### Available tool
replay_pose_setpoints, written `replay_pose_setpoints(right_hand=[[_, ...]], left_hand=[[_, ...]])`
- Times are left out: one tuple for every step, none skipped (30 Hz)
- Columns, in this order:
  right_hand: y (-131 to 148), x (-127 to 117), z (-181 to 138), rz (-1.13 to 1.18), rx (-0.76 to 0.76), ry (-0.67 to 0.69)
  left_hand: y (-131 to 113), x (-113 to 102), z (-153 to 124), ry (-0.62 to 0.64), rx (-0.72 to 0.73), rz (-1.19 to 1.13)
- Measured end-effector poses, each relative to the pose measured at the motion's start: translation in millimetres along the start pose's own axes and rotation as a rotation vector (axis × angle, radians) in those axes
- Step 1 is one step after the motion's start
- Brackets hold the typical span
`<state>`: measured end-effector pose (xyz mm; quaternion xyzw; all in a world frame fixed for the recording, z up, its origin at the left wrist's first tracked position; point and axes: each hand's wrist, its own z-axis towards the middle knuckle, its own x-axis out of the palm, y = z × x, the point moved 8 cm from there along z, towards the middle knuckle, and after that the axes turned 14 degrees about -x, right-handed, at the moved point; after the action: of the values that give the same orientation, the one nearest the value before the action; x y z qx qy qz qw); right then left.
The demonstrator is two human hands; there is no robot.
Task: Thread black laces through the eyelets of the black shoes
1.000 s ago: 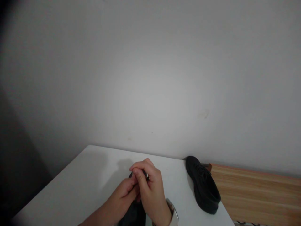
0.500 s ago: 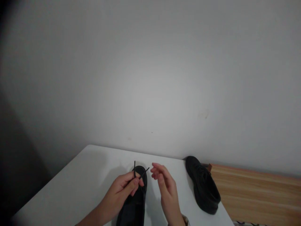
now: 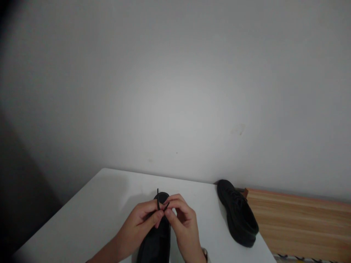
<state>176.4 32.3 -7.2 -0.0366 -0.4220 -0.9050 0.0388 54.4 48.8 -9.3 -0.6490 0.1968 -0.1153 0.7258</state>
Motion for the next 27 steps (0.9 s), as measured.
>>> replay_pose_setpoints(right_hand=[[0.1,-0.3,-0.7,0.013,0.005,-0.015],[0.3,-0.8,-1.7,0.028,0.011,-0.032],[0.3,-1.6,-2.8,0.048,0.021,-0.051],[0.4,-2.5,-4.0,0.074,0.029,-0.071],[0.1,-3.5,-5.2,0.111,0.039,-0.093],[-0.7,-4.6,-6.5,0.155,0.05,-0.116],[-2.2,-6.1,-7.9,0.203,0.062,-0.143],[-4.3,-8.4,-9.4,0.249,0.076,-0.174],[-7.0,-11.5,-11.0,0.285,0.089,-0.209],[-10.0,-15.5,-12.7,0.305,0.102,-0.245],[-13.0,-20.1,-14.5,0.306,0.114,-0.278],[-15.6,-24.9,-16.3,0.295,0.121,-0.305],[-17.9,-29.4,-18.0,0.279,0.126,-0.326],[-19.7,-33.4,-19.5,0.263,0.13,-0.34],[-21.2,-36.4,-20.8,0.252,0.133,-0.347],[-22.3,-38.6,-21.9,0.245,0.135,-0.348],[-23.2,-40.0,-22.9,0.242,0.138,-0.344],[-24.1,-41.0,-23.7,0.239,0.143,-0.337],[-25.0,-41.8,-24.6,0.235,0.148,-0.326],[-26.2,-42.8,-25.6,0.226,0.156,-0.314],[-27.7,-44.5,-26.9,0.211,0.163,-0.303],[-29.7,-47.0,-28.6,0.189,0.169,-0.292],[-32.2,-50.0,-30.8,0.165,0.175,-0.28],[-35.4,-53.5,-33.5,0.141,0.184,-0.265],[-38.8,-57.4,-36.7,0.119,0.192,-0.252],[-42.0,-61.6,-40.1,0.097,0.196,-0.239],[-44.7,-65.5,-43.5,0.072,0.199,-0.222]], left_hand=[[-3.2,-1.5,-0.8,-0.008,0.03,-0.008],[-6.1,-2.9,-1.7,-0.013,0.062,-0.022],[-8.0,-4.7,-2.6,-0.018,0.086,-0.043],[-7.9,-6.8,-3.3,-0.024,0.095,-0.073],[-5.3,-9.0,-3.5,-0.03,0.082,-0.103],[-0.4,-10.9,-3.5,-0.032,0.05,-0.131],[6.3,-12.8,-3.5,-0.034,0.006,-0.158],[14.1,-14.8,-3.7,-0.038,-0.042,-0.185],[22.2,-17.2,-4.2,-0.049,-0.087,-0.212],[30.0,-20.1,-5.1,-0.064,-0.123,-0.24],[37.3,-23.8,-6.3,-0.087,-0.149,-0.269],[43.9,-28.1,-7.8,-0.118,-0.166,-0.293],[49.9,-32.5,-9.4,-0.149,-0.18,-0.311],[55.3,-36.2,-11.0,-0.173,-0.192,-0.324],[60.0,-39.4,-12.4,-0.187,-0.203,-0.337],[63.8,-41.8,-13.6,-0.191,-0.209,-0.352],[66.8,-43.8,-14.5,-0.189,-0.213,-0.373],[69.4,-45.8,-15.2,-0.185,-0.215,-0.405],[71.6,-48.3,-15.6,-0.186,-0.214,-0.449],[73.8,-51.1,-15.7,-0.191,-0.211,-0.506],[76.0,-54.6,-15.7,-0.204,-0.207,-0.573],[78.7,-58.3,-15.5,-0.222,-0.203,-0.645],[81.4,-62.1,-15.4,-0.244,-0.199,-0.714],[84.0,-65.2,-15.0,-0.26,-0.193,-0.77],[86.1,-67.8,-14.8,-0.273,-0.187,-0.804],[87.6,-69.6,-14.5,-0.278,-0.184,-0.811],[88.2,-70.5,-14.3,-0.271,-0.18,-0.79]])
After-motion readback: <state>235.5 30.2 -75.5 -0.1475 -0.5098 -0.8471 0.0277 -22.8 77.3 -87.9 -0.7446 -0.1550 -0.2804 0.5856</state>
